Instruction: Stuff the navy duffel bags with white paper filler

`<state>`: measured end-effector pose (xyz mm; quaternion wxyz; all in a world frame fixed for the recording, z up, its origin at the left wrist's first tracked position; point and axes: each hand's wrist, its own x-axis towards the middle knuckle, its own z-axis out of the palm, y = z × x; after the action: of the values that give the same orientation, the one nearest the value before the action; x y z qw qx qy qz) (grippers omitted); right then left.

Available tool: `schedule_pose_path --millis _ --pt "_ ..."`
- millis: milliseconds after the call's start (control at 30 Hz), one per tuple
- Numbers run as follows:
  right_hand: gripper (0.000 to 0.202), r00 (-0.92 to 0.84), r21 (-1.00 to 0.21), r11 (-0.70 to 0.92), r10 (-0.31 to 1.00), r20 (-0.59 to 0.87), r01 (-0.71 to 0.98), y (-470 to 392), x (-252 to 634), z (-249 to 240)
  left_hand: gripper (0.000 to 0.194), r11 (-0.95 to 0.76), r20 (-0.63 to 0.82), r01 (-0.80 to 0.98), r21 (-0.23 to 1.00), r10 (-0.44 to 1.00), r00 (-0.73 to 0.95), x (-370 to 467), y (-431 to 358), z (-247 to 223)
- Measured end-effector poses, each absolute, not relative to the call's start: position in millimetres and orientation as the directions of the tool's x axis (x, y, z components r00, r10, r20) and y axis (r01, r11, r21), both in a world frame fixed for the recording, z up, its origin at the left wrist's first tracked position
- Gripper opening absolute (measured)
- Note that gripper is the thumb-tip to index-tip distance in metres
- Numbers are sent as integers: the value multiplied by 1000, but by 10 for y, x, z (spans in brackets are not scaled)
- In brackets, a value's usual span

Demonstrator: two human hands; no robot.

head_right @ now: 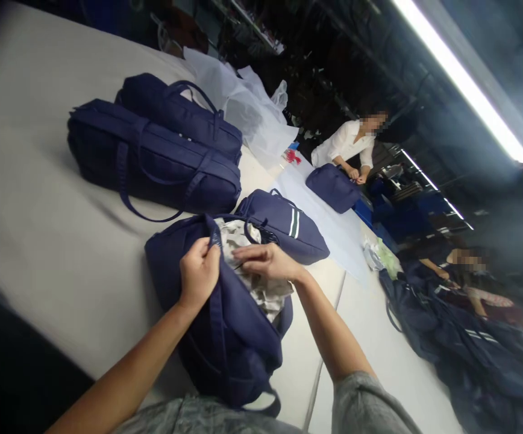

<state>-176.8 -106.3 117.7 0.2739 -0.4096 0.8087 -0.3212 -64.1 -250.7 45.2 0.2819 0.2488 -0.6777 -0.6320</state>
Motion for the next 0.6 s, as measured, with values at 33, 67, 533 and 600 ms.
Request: schedule_pose_path --millis 33,67,533,600 --pt "46 -605 -690 498 -789 -109 -525 -999 -1855 1238 19 87 67 7 996 -700 -711 -567 -2531 395" --pt "51 -695 -607 567 -718 -34 -557 -939 -1953 1265 21 105 69 -7 994 -704 -707 -493 -2540 335" --pt "28 -791 -630 601 -611 34 -491 -1096 -1660 104 26 239 96 -163 957 -793 -602 -492 -2273 269" --pt "31 -766 -632 585 -642 21 -508 -1086 -1274 100 30 389 164 -221 894 -744 -647 -548 -2170 92"
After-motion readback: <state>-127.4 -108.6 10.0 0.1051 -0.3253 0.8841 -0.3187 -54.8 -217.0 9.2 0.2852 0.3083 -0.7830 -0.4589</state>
